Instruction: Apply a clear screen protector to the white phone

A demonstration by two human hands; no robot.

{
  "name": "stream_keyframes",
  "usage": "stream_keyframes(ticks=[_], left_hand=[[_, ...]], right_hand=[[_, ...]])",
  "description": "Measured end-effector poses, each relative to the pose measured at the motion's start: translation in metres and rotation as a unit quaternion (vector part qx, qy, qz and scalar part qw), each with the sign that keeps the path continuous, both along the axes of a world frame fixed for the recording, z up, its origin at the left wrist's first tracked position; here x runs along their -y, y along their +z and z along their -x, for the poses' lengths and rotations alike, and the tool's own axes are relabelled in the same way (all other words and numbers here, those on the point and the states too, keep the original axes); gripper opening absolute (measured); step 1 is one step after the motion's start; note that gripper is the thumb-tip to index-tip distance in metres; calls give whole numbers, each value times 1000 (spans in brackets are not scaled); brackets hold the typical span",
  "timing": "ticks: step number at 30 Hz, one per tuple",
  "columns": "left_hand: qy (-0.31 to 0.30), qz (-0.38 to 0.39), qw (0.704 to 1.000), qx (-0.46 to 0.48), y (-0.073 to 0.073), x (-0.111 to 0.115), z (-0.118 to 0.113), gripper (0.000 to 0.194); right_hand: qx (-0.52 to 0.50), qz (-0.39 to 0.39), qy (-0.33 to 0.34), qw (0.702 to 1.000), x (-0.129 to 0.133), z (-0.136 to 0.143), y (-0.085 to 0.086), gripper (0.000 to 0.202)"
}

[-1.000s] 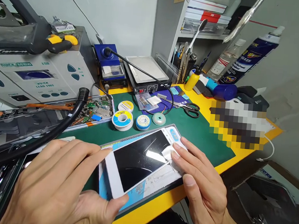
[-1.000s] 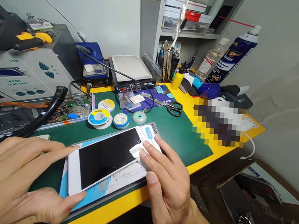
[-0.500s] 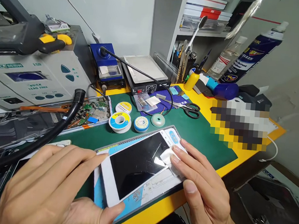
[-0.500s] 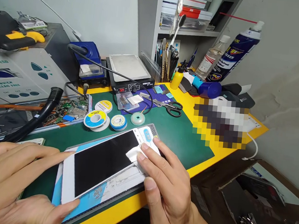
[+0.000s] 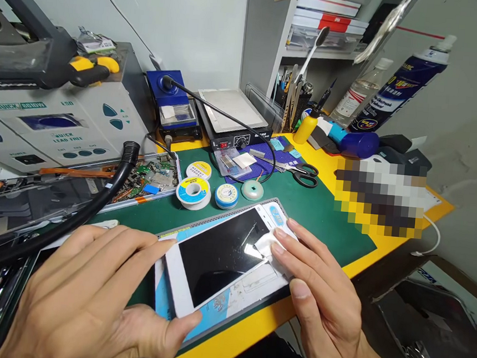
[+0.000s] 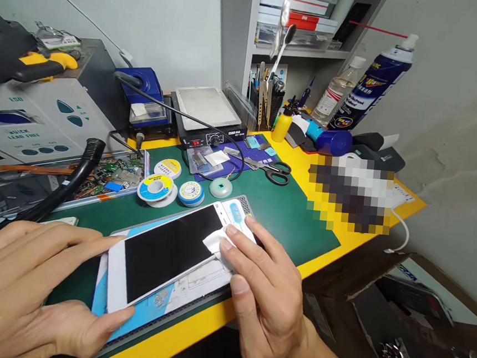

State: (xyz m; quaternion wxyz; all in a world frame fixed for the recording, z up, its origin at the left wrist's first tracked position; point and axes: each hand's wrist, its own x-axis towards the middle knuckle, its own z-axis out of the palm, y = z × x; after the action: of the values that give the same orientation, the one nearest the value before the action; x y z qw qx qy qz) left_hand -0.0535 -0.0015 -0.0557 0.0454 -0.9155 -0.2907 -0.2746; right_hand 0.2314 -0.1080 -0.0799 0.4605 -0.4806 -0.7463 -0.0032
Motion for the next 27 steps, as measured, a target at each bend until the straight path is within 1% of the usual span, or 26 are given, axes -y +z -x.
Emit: stream_keyframes(ticks=[2,5,8,10,12,15,18,20,22,27], left_hand=[[-2,-2,1000,11,6,-1,-4,55],[-20,23,999,-20,14,-3,-7,50],[-21,52,998,-24,16,-1,-7,48],[-9,80,997,-13,15,2,-7,46],[4,100,995,1,15,5,-7,47],[14,105,994,20,17,11,-8,46],[14,107,994,25,21,13,-9,47],[10,111,993,26,23,13,-10,47],[6,101,995,26,23,11,-11,46],[2,23,1000,19,19,9,-11,45]], right_hand=[[15,-1,-10,1000,1,1,1,55],[65,16,-48,997,4,4,6,52],[120,29,-84,989,8,7,13,50],[137,29,-91,986,9,8,14,50],[138,22,-87,986,10,9,11,51],[132,7,-81,988,11,9,2,55],[122,2,-83,989,12,10,-4,61],[113,2,-85,990,12,12,-6,63],[106,2,-87,991,12,13,-6,64],[92,4,-84,992,11,13,-5,61]])
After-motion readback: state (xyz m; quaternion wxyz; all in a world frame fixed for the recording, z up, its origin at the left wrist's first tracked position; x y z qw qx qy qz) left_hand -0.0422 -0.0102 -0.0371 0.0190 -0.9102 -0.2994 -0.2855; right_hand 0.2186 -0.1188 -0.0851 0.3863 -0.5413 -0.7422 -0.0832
